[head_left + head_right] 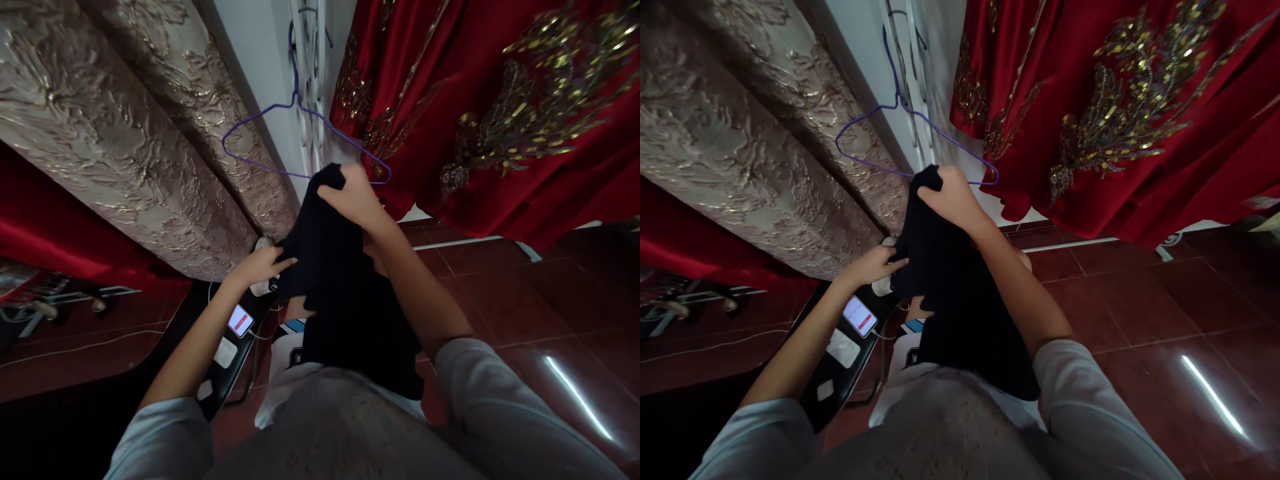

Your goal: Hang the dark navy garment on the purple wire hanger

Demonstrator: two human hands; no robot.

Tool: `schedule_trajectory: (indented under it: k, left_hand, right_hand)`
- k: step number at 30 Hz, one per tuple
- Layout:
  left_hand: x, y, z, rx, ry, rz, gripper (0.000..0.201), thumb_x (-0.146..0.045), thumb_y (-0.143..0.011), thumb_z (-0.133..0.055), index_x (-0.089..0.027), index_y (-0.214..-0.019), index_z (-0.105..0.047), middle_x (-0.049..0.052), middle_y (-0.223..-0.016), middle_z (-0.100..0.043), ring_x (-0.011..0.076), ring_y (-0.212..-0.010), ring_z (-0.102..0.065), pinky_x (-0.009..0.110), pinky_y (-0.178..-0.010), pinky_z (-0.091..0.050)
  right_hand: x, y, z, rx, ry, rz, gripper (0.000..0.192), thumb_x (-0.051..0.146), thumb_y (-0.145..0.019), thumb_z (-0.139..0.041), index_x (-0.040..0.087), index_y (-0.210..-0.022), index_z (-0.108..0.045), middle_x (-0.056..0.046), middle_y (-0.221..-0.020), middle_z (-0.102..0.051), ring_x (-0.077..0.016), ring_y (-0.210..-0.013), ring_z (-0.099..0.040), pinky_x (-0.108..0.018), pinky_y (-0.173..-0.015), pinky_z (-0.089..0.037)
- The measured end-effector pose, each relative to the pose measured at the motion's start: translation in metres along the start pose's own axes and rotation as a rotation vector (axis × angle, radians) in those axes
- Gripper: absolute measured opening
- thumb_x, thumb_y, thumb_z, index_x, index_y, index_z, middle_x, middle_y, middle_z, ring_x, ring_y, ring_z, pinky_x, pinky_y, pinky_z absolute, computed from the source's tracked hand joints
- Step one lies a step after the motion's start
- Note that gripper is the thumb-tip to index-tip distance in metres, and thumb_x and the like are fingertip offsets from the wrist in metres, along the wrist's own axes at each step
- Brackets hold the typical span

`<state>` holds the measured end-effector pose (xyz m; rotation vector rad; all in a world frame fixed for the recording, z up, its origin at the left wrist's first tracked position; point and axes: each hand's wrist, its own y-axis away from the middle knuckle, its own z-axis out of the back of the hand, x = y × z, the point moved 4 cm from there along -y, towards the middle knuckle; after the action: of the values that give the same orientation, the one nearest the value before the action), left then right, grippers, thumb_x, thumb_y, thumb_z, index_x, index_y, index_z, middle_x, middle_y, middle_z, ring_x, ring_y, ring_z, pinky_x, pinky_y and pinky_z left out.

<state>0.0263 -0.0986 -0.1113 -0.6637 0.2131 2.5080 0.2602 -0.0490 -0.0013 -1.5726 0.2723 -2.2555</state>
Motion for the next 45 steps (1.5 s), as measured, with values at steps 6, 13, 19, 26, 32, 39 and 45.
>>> schedule_trajectory:
  k: [6, 13, 19, 26, 32, 39, 45]
  left_hand:
    - [0.038, 0.024, 0.022, -0.053, -0.102, 0.087, 0.033, -0.047, -0.100, -0.050, -0.021, -0.095, -0.068, 0.011, -0.087, -0.072, 0.0271, -0.078, -0.069, 0.035, -0.076, -0.050]
    - [0.044, 0.026, 0.082, -0.320, -0.013, 0.002, 0.027, -0.043, -0.092, -0.053, -0.021, -0.080, -0.065, 0.009, -0.087, -0.067, 0.0268, -0.085, -0.063, 0.038, -0.085, -0.049]
    - [-0.009, 0.012, 0.140, -0.647, -0.163, -0.026, 0.021, -0.024, -0.087, -0.047, -0.020, -0.066, -0.052, 0.003, -0.068, -0.050, 0.0184, -0.068, -0.049, 0.032, -0.071, -0.039]
    - [0.037, 0.004, 0.117, -0.347, -0.052, 0.121, 0.037, -0.029, -0.080, -0.057, -0.022, -0.049, -0.038, -0.003, -0.045, -0.034, 0.0126, -0.046, -0.033, 0.029, -0.052, -0.028]
    - [0.040, -0.011, 0.139, -0.437, 0.170, 0.079, 0.034, -0.035, -0.089, -0.054, -0.019, -0.060, -0.046, 0.004, -0.071, -0.060, 0.0177, -0.070, -0.055, 0.034, -0.078, -0.051]
    - [-0.036, -0.041, 0.160, -0.549, 0.173, -0.246, 0.042, -0.029, -0.100, -0.059, -0.014, -0.138, -0.055, 0.010, -0.114, -0.068, 0.0201, -0.097, -0.064, 0.037, -0.091, -0.054]
    - [-0.047, -0.044, 0.158, -0.668, -0.106, -0.208, 0.024, -0.021, -0.106, -0.053, -0.012, -0.123, -0.068, 0.006, -0.096, -0.066, 0.0200, -0.093, -0.060, 0.039, -0.101, -0.050]
  right_hand:
    - [-0.058, -0.033, -0.023, -0.067, 0.055, 0.159, 0.018, 0.010, -0.083, -0.064, 0.021, -0.096, -0.070, -0.003, -0.094, -0.070, -0.0213, -0.096, -0.067, -0.038, -0.098, -0.055]
    - [-0.050, -0.001, 0.045, -0.157, 0.060, 0.146, 0.012, 0.017, -0.082, -0.070, 0.019, -0.074, -0.062, 0.001, -0.072, -0.058, -0.0167, -0.076, -0.060, -0.034, -0.079, -0.057]
    - [-0.034, 0.009, 0.056, -0.242, 0.033, 0.060, 0.028, 0.020, -0.079, -0.074, 0.018, -0.061, -0.052, 0.004, -0.062, -0.049, -0.0090, -0.061, -0.045, -0.023, -0.057, -0.042]
    - [-0.033, 0.016, 0.059, -0.236, 0.043, 0.091, 0.012, 0.022, -0.076, -0.076, 0.017, -0.074, -0.065, 0.002, -0.068, -0.056, -0.0127, -0.067, -0.052, -0.027, -0.064, -0.050]
    - [-0.046, 0.014, 0.054, -0.246, 0.035, 0.082, 0.015, 0.027, -0.079, -0.075, 0.019, -0.074, -0.063, 0.001, -0.072, -0.059, -0.0153, -0.072, -0.058, -0.030, -0.067, -0.055]
    - [-0.026, 0.032, 0.038, -0.260, -0.013, 0.126, 0.006, 0.019, -0.085, -0.072, 0.017, -0.082, -0.067, 0.000, -0.079, -0.068, -0.0130, -0.076, -0.062, -0.026, -0.071, -0.051]
    - [-0.004, 0.047, 0.102, -0.488, 0.192, 0.344, 0.070, 0.004, -0.080, -0.068, 0.016, -0.147, -0.055, -0.013, -0.146, -0.060, -0.0075, -0.076, -0.065, -0.024, -0.065, -0.046]
